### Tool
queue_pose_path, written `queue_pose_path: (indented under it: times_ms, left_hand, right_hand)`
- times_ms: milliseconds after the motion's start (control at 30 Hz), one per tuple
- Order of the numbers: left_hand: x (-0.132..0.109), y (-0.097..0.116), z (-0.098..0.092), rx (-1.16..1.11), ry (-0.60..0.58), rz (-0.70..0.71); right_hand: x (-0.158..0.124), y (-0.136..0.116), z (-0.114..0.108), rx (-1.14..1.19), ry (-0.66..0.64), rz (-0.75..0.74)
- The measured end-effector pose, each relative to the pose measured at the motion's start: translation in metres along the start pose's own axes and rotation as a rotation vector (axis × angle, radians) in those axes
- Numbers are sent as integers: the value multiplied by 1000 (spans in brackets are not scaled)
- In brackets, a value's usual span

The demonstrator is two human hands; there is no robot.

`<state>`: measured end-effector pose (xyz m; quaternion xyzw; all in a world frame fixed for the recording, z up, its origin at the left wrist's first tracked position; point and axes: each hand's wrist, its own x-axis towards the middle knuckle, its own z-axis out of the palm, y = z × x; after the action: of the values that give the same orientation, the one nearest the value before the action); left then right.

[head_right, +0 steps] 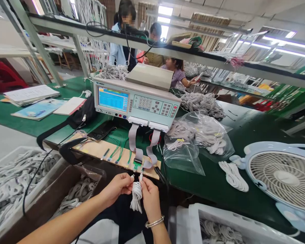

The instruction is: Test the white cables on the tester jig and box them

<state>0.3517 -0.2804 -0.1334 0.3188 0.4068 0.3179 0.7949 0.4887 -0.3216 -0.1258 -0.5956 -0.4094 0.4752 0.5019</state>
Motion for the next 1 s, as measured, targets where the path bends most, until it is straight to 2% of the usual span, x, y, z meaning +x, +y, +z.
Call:
queue_pose_path:
  times_ms: [67,200,267,367,467,667,833,1000]
  left_hand:
    - [0,1,-3,8,-8,-8]
    - [0,4,-7,-20,-14,-33]
    - [1,5,-6,-28,-10,-28]
    - [1,6,-2,-25,7,-1]
    - [0,4,4,-47,41,34]
    - [-1,-5,14,-143,126,117]
    - [3,-8,12,-168,114,164]
    - [4,0,6,-19,56,136]
  right_hand:
    - [1,1,3,52,6,25]
    - [2,6,13,315,46,135]
    - [2,6,16,377,82,117]
    - [0,1,12,292,100,68]
    - [-5,-3,4,186,76,99]
    - [-18,1,5,221,100,113]
    - [-17,3,13,325,101,138]
    - [-11,5,13,307,71,192]
